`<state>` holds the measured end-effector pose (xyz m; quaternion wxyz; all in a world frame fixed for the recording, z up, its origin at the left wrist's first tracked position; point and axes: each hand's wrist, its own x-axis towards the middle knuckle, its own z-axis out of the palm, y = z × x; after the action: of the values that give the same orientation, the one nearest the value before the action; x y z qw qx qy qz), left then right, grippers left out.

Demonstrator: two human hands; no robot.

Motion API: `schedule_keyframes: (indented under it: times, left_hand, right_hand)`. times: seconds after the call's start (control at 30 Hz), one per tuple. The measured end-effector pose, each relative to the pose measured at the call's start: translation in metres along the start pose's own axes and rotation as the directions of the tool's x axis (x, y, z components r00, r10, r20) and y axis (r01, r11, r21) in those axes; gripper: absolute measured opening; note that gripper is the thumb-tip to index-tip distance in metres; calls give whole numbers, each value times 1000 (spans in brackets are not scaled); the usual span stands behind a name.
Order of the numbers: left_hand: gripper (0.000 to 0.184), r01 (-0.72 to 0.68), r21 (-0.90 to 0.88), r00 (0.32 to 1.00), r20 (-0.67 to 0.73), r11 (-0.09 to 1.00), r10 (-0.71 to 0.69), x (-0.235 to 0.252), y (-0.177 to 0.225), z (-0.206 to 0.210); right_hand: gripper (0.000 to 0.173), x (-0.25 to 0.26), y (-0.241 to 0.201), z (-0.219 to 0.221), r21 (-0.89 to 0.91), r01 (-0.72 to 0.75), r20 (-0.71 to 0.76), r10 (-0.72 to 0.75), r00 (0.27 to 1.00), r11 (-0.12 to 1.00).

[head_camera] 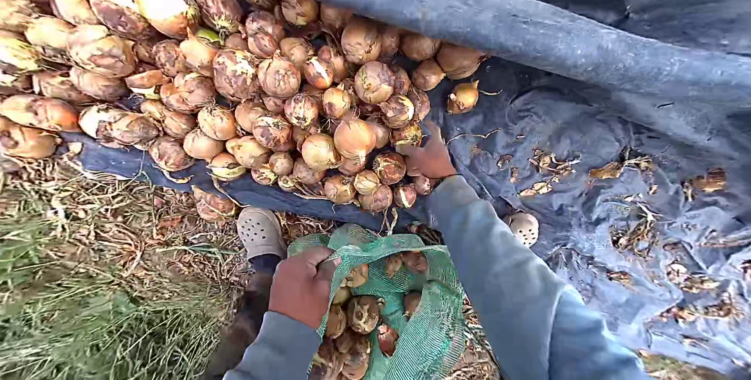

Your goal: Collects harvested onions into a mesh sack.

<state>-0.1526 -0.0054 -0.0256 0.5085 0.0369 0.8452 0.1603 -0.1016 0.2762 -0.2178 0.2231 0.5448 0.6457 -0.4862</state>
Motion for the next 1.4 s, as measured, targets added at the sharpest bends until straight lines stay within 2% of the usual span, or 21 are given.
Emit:
schedule_keyframes:
  times: [0.13,0.2,0.27,0.33,0.37,0.4,0.43,0.47,0.53,0.6,0.7,0.8,0.9,0.97,1.0,1.07,1.1,1.17,1.27,1.33,1.4]
  left_hand:
    - [15,1,-50,999,-35,999,-3,-3,-7,-8]
    - [14,5,-59,999,-46,998,-8,-3,-8,-12]
    - [14,6,-72,999,-42,997,-9,0,-12,-15]
    - [14,4,-93,998,-55,996,-10,3,-15,-21]
    - [14,10,-107,998,-64,994,-17,4,-15,-25]
    - [13,13,-114,997,-78,993,-22,4,-15,-29]
    - [13,14,-115,995,-93,993,-25,5,-15,-33]
    - [12,17,-114,995,-101,993,-28,5,-14,-35]
    - [13,18,-112,994,-101,994,-30,5,-11,-36]
    - [12,13,-110,995,-98,994,-23,8,-9,-33]
    - [12,15,-108,996,-90,994,-25,10,-11,-25]
    - [11,18,-113,996,-86,993,-28,9,-13,-22]
    - [11,12,-110,996,-91,994,-22,9,-14,-23]
    - [11,18,-116,996,-89,993,-29,11,-13,-27]
    - [12,22,-115,996,-83,993,-32,11,-12,-29]
    - [12,36,-109,998,-56,993,-42,9,-8,-31]
    - [13,36,-107,998,-45,994,-41,10,-6,-31]
    - [14,27,-103,999,-40,994,-32,10,-5,-31]
    - [13,33,-103,998,-51,994,-38,12,-5,-29]
    - [13,38,-106,997,-57,994,-44,13,-9,-25]
    - [13,31,-109,997,-66,994,-39,13,-14,-24]
  right_hand:
    - [116,28,-33,37,-285,-224,-165,183,969,932]
    - [95,11,-23,22,-220,-114,-130,86,988,969]
    - [69,-30,-13,-4,9,82,-70,-81,994,997]
    - [57,-99,-8,-30,319,168,189,-236,953,933]
    - [56,-128,-5,-40,351,132,385,-271,882,927]
    - [55,-148,-3,-46,260,118,563,-250,788,958]
    - [49,-158,-3,-44,102,172,646,-197,737,980]
    - [45,-158,-1,-39,-57,246,631,-156,760,968]
    - [58,-130,5,-19,-304,298,427,-150,892,905]
    - [74,-79,4,12,-438,207,233,-112,966,875]
    - [87,-25,-12,63,-569,47,72,-7,997,821]
    - [91,-9,-19,74,-544,-12,61,54,997,839]
    - [79,-43,-5,39,-217,66,75,-51,996,974]
    - [62,-96,-4,9,70,148,247,-161,955,987]
    - [53,-121,-5,-4,108,165,408,-195,892,980]
    - [40,-149,-8,-12,-78,272,600,-172,781,959]
    - [40,-151,-13,-9,-202,353,570,-184,801,914]
    - [60,-136,-31,11,-367,448,358,-320,877,815]
    - [89,-75,-78,54,-537,421,178,-390,903,731]
    - [87,-40,-101,77,-603,357,190,-306,933,714]
    - [82,-26,-100,79,-513,312,161,-267,950,800]
